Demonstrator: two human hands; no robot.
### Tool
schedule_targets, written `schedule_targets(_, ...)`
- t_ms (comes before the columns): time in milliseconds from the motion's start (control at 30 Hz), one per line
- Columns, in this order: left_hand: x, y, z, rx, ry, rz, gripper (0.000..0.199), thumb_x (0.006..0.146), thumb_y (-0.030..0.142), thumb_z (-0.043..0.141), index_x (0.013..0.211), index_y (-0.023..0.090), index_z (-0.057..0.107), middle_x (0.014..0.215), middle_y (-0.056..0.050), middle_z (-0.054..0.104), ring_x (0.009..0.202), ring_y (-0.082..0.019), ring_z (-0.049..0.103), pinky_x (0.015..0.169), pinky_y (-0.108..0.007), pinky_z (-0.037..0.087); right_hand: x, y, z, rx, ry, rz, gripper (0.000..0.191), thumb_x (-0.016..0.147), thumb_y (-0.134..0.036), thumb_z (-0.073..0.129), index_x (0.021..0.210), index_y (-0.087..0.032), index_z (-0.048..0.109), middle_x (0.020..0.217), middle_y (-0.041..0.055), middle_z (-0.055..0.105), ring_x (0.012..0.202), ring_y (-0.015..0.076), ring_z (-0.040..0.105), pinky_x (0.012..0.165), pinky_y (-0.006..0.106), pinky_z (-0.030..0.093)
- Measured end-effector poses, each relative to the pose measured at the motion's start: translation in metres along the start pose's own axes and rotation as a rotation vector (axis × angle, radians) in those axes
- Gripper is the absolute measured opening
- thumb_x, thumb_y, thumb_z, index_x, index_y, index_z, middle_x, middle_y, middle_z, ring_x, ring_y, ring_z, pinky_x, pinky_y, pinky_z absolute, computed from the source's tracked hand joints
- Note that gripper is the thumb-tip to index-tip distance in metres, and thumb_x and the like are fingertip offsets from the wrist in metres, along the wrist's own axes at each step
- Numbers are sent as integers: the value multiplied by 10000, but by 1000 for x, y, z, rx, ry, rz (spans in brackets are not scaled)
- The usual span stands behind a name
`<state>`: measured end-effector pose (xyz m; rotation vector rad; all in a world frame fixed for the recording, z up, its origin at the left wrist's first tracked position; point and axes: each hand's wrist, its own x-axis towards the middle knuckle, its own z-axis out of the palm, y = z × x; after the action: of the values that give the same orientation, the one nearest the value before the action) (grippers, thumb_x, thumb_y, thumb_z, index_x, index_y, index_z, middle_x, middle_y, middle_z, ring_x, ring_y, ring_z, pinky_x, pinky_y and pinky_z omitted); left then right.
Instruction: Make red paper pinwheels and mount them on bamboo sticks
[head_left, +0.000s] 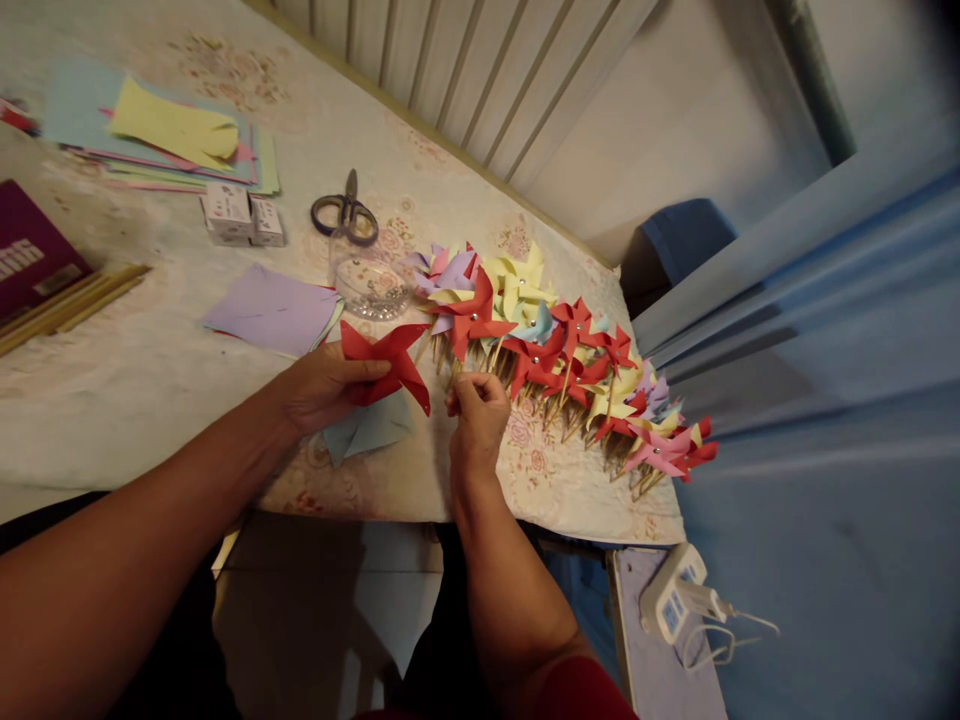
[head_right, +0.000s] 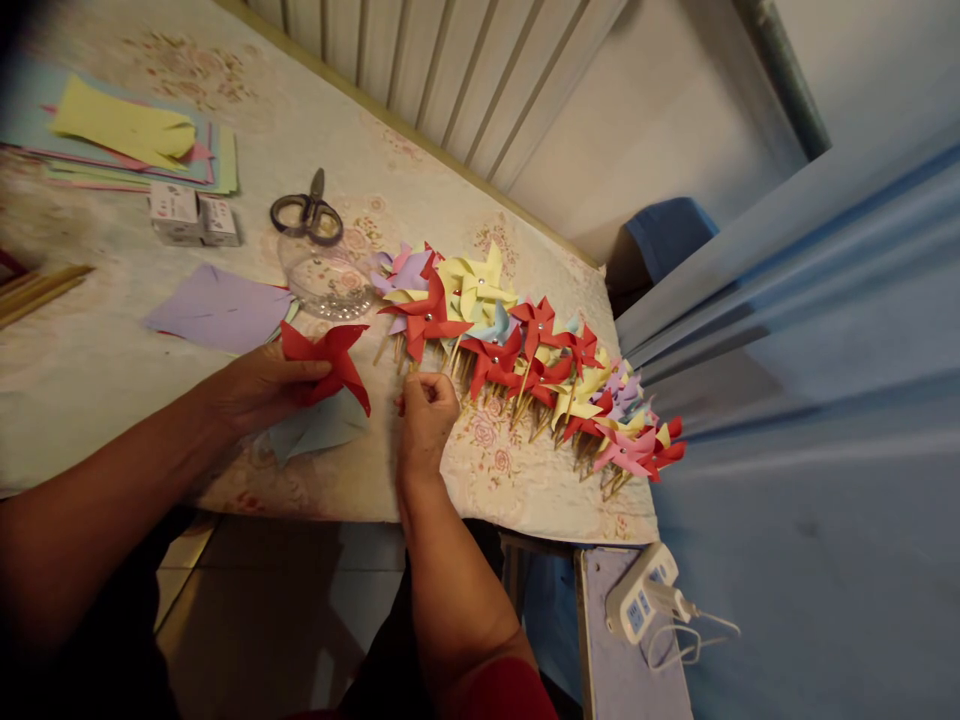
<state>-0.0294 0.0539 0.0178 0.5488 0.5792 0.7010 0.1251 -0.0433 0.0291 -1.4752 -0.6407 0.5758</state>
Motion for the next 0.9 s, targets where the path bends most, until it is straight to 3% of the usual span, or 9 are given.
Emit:
schedule_targets(267, 1, -4, 1, -34, -61, -17, 374, 502, 79, 943, 828, 114, 763, 794, -47, 783, 652, -123, 709, 637, -173, 598, 1, 3, 2, 58, -21, 17, 112, 765, -310, 671, 783, -205, 637, 573, -78, 558, 510, 93, 470, 533, 235, 373)
schedule_targets(500, 1, -8, -2, -23, -76, -12, 377, 572, 66, 892, 923, 123, 769, 835, -59, 780, 695, -136, 715, 708, -212, 614, -1, -1, 5, 92, -60, 80, 105, 735, -283, 669, 802, -208, 639, 565, -83, 558, 497, 93, 479, 512, 232, 371)
schedule_targets(900, -1, -7, 0, -18, -66, 2, 438, 511, 117, 949, 915, 146, 783, 831, -58, 783, 683, -152, 706, 689, -225, 609, -1, -1, 6, 132, -71, 99, 107, 726, -265, 676, 794, -209, 616, 548, -93, 536, 454, 82, 474, 471, 222, 351)
